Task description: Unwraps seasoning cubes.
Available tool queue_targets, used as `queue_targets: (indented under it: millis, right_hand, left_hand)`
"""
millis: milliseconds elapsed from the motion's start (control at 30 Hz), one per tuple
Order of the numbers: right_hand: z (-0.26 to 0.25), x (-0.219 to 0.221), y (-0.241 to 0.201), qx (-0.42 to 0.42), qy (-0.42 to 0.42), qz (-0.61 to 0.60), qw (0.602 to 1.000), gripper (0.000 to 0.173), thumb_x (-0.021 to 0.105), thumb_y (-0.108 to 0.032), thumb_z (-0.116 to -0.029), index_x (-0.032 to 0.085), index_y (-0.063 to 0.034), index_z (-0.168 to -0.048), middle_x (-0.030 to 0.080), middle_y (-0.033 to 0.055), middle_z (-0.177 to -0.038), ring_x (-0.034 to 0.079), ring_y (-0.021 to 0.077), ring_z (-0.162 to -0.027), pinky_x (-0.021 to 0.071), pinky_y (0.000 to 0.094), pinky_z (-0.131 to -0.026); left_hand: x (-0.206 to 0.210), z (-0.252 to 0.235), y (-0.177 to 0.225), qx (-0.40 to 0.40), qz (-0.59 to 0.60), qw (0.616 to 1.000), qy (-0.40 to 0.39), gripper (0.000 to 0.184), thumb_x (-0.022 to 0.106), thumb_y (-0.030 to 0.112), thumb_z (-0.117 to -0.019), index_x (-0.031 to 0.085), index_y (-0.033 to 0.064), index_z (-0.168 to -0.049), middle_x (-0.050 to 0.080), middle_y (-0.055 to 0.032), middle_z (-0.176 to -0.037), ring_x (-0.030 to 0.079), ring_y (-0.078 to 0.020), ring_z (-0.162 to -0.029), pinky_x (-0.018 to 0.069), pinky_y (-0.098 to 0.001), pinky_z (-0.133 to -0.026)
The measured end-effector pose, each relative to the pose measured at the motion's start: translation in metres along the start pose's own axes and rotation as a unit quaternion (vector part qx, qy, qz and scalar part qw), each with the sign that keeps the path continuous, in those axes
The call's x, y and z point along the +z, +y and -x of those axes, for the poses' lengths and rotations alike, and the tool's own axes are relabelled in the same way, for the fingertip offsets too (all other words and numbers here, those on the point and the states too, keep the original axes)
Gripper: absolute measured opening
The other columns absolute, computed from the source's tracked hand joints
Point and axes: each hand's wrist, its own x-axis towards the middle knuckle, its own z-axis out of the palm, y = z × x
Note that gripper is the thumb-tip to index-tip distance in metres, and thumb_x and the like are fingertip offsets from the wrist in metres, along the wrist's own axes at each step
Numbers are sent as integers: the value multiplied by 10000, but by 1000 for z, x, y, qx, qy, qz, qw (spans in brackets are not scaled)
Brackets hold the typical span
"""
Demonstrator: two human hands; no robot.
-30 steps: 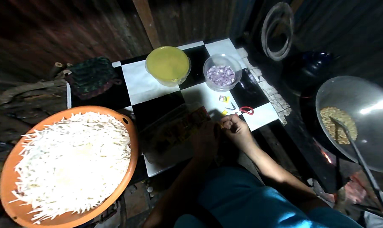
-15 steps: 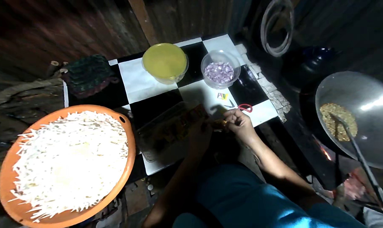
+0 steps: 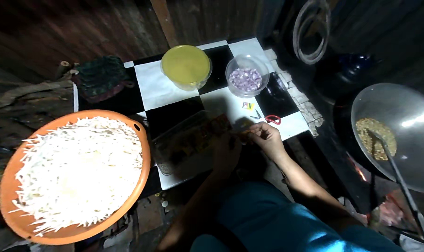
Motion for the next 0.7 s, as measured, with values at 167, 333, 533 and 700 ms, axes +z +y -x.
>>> queue_targets:
  millis: [167, 333, 533, 700]
  right_hand:
    - [1, 0, -2, -15, 25, 19, 999, 91, 623, -28, -962, 671, 15, -1027, 697, 44, -794, 679, 90, -666, 608, 290, -665]
    - [1, 1, 2, 5, 43, -37, 998, 59, 585, -42, -1003, 629, -7, -989, 648, 29, -758, 654, 98, -646, 597, 299, -649]
    - [0, 5, 8, 97, 37, -173, 980, 88, 526, -58, -1038, 594, -40, -985, 625, 16, -747, 612, 91, -642, 559, 287, -648]
    - [-4, -7, 6, 95, -41, -90, 991, 129, 483, -93, -1060, 583, -25, -1016, 611, 34, -759, 612, 108, -649, 565, 301, -662]
  left_hand:
    - [4, 1, -2, 55, -12, 998, 13, 138, 597, 73, -990, 673, -28, -1044, 630, -49, -830, 558, -41, -678, 487, -195, -633]
    - [5, -1, -2, 27, -13, 1000, 8, 166, 572, 68, -1005, 671, -33, -1092, 635, -64, -857, 567, -55, -697, 491, -210, -644]
    - [5, -10, -15, -72, 63, 995, -10, 192, 529, 120, -1052, 638, -17, -1130, 608, -61, -825, 564, -97, -656, 498, -252, -611]
    - [3, -13, -25, 28, 44, 998, -48, 289, 613, 172, -1025, 632, 42, -1282, 690, -47, -989, 617, -61, -753, 535, -247, -680]
